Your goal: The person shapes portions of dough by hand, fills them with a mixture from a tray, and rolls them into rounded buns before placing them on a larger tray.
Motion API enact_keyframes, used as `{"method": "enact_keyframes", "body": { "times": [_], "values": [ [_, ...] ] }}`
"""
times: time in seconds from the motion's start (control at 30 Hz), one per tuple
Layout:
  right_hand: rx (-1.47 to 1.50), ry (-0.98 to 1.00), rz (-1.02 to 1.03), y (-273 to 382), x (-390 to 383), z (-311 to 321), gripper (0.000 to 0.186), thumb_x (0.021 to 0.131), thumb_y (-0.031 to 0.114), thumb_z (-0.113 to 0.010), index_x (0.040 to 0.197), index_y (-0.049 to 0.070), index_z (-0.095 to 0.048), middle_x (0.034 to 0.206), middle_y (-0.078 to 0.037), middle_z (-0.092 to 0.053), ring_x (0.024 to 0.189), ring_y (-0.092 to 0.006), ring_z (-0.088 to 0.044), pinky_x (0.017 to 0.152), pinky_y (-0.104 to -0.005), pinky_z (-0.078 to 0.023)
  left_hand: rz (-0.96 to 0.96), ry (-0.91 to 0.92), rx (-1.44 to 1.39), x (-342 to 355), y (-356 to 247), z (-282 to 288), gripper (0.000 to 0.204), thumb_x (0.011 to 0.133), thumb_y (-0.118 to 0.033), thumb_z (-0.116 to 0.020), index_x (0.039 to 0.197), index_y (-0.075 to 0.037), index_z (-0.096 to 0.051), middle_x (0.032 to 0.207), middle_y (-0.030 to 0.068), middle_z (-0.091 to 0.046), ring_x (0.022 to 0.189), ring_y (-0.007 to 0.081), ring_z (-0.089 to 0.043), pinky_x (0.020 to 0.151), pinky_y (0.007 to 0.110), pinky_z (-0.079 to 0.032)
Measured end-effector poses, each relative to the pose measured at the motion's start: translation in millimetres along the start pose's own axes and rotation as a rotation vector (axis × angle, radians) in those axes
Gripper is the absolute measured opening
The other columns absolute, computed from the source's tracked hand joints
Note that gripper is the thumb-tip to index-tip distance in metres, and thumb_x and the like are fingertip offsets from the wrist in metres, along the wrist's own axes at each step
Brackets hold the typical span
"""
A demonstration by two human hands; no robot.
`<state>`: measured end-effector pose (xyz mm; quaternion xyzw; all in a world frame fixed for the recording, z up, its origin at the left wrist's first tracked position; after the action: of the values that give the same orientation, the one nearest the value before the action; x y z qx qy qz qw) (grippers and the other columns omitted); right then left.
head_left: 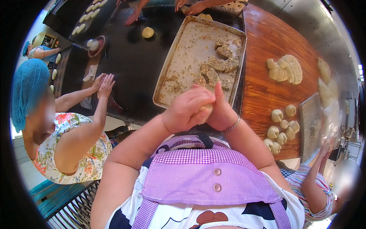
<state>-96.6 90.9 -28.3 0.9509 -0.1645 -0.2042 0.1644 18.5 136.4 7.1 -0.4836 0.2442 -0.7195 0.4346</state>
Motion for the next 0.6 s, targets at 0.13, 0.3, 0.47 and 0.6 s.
{"method": "enact_keyframes", "body": {
  "times": [0.13, 0.3, 0.47, 0.6],
  "values": [
    [-0.201, -0.169, 0.032, -1.8, 17.4, 14.2, 0.066, 0.098, 0.055, -0.037, 0.135, 0.001, -0.04, 0.121, -0.009, -0.055, 0.109, -0.0166, -0.056, 0.093, -0.0316, -0.048, 0.146, -0.119, 0.363, 1.1, 6.9, 4.0, 0.073, 0.089, -0.057, -0.053, 0.132, 0.0, -0.041, 0.131, 0.0191, -0.049, 0.119, 0.0372, -0.047, 0.106, 0.048, -0.031],
    [-0.241, -0.182, 0.423, -27.0, 21.8, 2.6, 0.061, 0.101, 0.052, -0.031, 0.138, 0.004, -0.037, 0.128, -0.01, -0.051, 0.12, -0.0176, -0.05, 0.103, -0.0342, -0.04, 0.108, -0.36, 0.138, -16.1, 11.7, -12.4, 0.037, 0.094, -0.033, -0.057, 0.109, 0.001, -0.059, 0.11, 0.0177, -0.064, 0.105, 0.0344, -0.06, 0.093, 0.044, -0.046],
    [0.24, -0.006, 0.025, -28.2, 24.1, 9.8, 0.071, 0.096, 0.063, -0.032, 0.137, 0.005, -0.039, 0.132, -0.012, -0.05, 0.122, -0.0215, -0.05, 0.104, -0.0375, -0.041, 0.008, -0.196, 0.043, -15.1, 10.7, -2.1, 0.025, 0.093, -0.025, -0.058, 0.102, -0.004, -0.066, 0.104, 0.0141, -0.068, 0.103, 0.03, -0.064, 0.095, 0.043, -0.045],
    [0.033, -0.153, -0.195, -19.2, 35.8, 19.9, 0.068, 0.096, 0.063, -0.034, 0.129, 0.005, -0.048, 0.117, -0.012, -0.06, 0.107, -0.0239, -0.061, 0.095, -0.0369, -0.049, 0.181, -0.079, 0.525, -18.5, 14.6, 7.6, 0.073, 0.091, -0.057, -0.048, 0.138, 0.0, -0.042, 0.139, 0.0222, -0.044, 0.133, 0.0376, -0.038, 0.115, 0.046, -0.013]
  ]
}}
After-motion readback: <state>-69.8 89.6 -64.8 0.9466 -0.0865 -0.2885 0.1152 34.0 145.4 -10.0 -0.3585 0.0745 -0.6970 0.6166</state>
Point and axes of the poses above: each hand's wrist, its own x-axis towards the middle knuckle, its own z-axis out of the back of the hand, y = z × x, the point moved 4 cm from there along x, towards the middle knuckle
